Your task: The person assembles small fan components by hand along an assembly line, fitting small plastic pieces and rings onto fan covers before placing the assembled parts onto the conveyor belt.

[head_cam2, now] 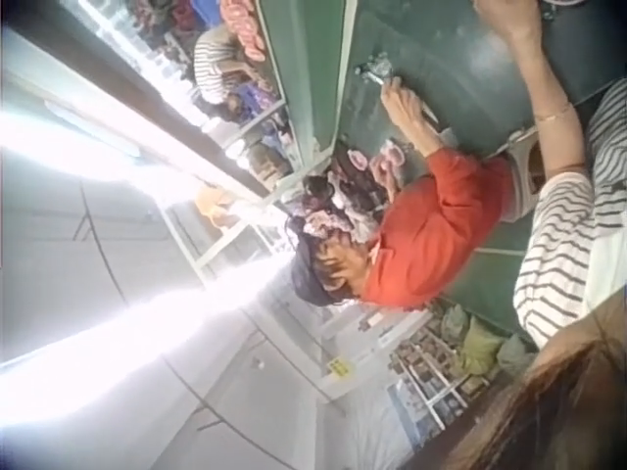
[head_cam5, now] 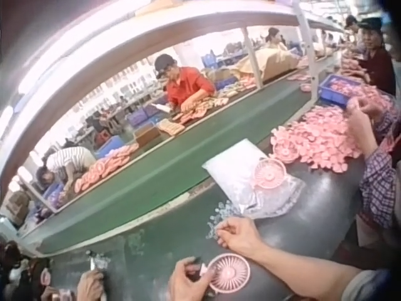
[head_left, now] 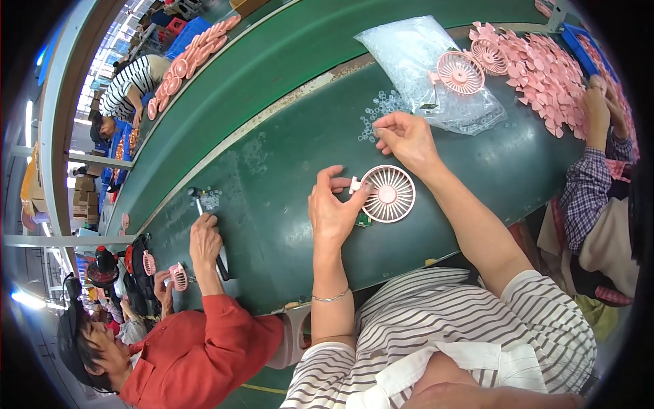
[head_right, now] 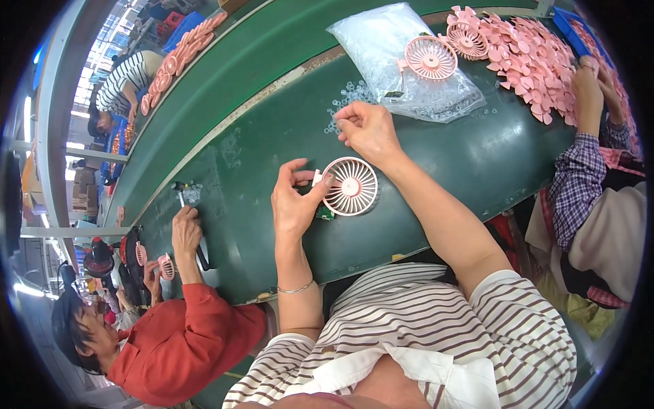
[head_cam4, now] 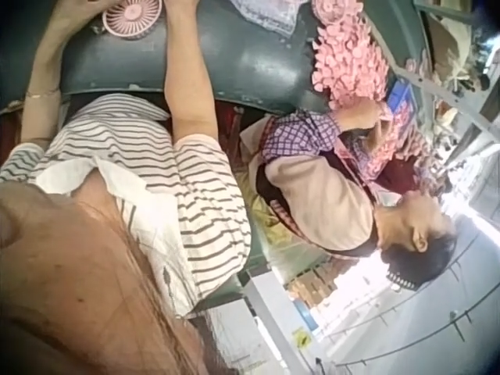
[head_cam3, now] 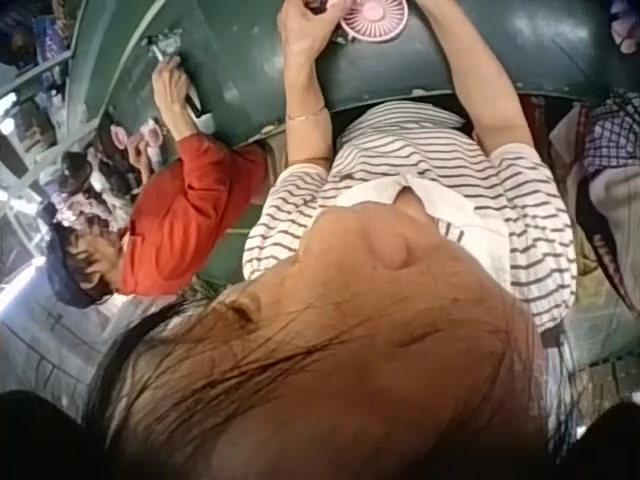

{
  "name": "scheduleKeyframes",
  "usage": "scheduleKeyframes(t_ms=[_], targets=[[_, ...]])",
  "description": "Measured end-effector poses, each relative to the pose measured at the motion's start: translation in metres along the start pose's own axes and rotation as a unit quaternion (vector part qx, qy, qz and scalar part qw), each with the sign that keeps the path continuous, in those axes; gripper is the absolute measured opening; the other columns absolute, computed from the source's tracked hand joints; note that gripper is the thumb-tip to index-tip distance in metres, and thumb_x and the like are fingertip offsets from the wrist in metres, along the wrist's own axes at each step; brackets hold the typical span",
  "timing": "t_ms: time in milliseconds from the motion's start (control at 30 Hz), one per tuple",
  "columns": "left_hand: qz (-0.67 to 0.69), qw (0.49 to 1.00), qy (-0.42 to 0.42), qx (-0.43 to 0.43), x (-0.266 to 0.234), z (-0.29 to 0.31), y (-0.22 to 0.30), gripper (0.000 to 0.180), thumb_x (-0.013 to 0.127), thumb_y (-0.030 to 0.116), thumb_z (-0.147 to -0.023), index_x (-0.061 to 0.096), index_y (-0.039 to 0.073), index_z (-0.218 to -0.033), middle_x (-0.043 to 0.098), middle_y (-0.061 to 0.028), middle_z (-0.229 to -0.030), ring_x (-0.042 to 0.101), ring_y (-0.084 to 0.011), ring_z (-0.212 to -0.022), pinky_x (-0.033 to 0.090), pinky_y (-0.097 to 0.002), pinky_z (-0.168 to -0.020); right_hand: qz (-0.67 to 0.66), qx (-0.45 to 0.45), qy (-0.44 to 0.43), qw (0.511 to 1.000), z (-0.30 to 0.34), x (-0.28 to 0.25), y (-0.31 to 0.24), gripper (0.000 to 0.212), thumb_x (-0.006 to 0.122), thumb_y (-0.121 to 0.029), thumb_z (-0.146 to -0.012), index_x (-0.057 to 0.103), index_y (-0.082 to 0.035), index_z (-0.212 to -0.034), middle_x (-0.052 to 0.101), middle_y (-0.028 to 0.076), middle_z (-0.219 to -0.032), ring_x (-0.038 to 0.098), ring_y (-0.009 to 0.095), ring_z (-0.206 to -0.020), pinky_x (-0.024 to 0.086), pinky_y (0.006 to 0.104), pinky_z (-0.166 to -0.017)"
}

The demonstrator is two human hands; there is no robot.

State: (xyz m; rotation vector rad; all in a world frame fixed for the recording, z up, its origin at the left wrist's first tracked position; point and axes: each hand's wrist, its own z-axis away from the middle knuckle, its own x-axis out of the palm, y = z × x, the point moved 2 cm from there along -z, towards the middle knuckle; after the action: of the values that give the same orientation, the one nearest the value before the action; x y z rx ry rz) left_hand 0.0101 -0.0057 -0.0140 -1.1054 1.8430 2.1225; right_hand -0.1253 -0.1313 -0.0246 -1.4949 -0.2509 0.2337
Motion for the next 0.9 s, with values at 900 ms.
scheduleKeyframes(t_ms=[900], targets=[[0.298, 0.949, -0.086, -0.054, 0.08, -0.157, 0.093, 0.026, 0.068, 0.02, -0.075, 0.063, -0.001, -0.089, 0.063, -0.0051, -0.074, 0.056, -0.0137, -0.061, 0.044, -0.0268, -0.052, -0.138, 0.065, -0.089, 0.984, -0.013, 0.014, 0.026, 0.011, 0.061, -0.01, -0.08, 0.062, 0.0, -0.084, 0.058, 0.006, -0.062, 0.057, 0.015, -0.056, 0.047, 0.0294, -0.047]])
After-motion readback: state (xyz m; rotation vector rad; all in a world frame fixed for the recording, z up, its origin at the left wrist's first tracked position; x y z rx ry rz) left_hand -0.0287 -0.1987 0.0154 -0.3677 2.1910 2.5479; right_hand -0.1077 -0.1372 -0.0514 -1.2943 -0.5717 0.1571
